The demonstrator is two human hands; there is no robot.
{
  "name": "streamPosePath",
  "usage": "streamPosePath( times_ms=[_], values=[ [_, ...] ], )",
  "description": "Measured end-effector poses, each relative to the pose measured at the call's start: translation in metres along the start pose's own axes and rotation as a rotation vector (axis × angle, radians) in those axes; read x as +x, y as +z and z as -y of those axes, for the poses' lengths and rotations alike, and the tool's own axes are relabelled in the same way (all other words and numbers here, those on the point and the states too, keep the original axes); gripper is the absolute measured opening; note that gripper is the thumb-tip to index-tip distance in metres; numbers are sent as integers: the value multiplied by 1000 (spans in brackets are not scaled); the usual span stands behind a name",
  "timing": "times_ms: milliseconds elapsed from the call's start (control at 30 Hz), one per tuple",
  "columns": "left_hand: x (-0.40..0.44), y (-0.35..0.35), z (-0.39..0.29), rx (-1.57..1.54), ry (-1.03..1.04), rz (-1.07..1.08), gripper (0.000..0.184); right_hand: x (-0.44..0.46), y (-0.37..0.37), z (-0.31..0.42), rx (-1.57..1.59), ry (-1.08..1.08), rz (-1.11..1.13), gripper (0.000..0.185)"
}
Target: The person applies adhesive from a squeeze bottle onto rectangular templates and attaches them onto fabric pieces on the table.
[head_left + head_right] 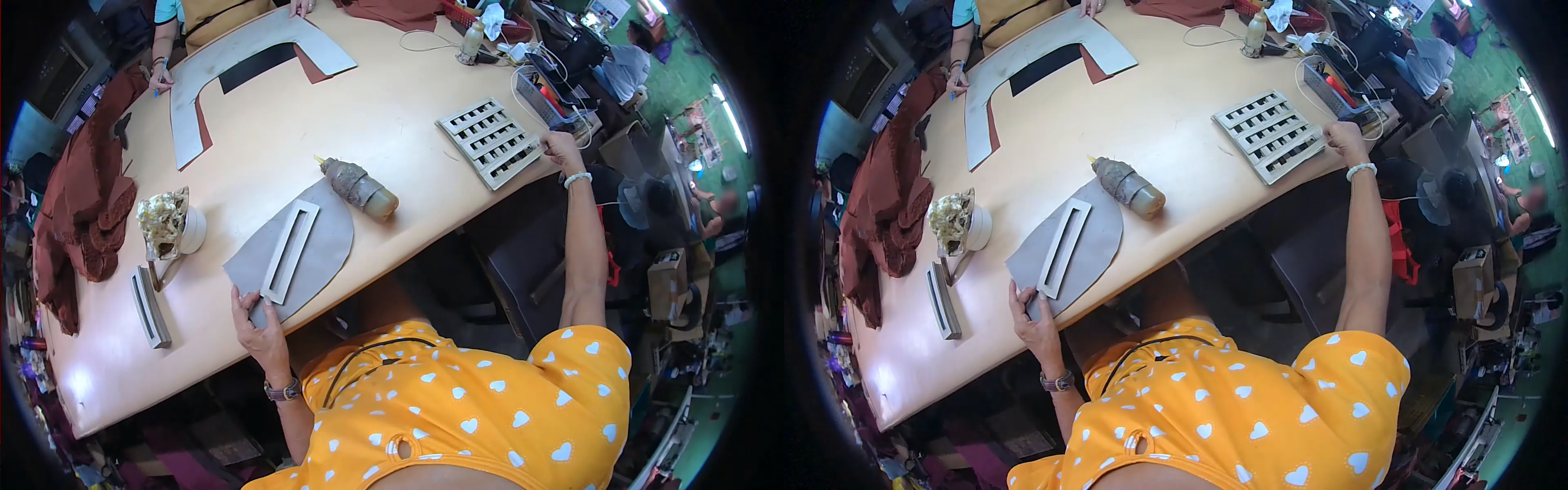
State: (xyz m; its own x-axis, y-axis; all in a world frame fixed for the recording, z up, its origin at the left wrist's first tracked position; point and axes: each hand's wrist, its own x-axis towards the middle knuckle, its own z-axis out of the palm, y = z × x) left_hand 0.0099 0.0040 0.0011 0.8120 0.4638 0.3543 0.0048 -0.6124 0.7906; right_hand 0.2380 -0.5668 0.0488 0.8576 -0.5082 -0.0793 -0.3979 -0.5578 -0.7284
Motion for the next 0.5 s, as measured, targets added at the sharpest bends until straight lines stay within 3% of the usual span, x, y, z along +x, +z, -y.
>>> streamPosePath(
  times_ms=[67, 167, 267, 367, 433, 500],
  values=[
    [0, 0, 2, -40, -39, -4, 48, 13, 3, -12, -401, -220, -132, 23],
    [3, -4, -1, -327, -159, -122, 33, -53, 9, 49, -368, -317, -297, 29],
    [1, -7, 10, -361, -206, -189, 23, -91, 26, 84, -303, -449, -280, 36],
    [3, -8, 2, -534, -246, -321, 20, -146, 53, 118, -21, -506, -100, 49],
    [8, -26, -9, -552, -142, -305, 25, -172, 73, 134, 96, -597, -5, 53],
    [23, -57, -34, -553, 57, -371, 32, -218, 73, 177, 439, -652, 188, 46]
  ],
)
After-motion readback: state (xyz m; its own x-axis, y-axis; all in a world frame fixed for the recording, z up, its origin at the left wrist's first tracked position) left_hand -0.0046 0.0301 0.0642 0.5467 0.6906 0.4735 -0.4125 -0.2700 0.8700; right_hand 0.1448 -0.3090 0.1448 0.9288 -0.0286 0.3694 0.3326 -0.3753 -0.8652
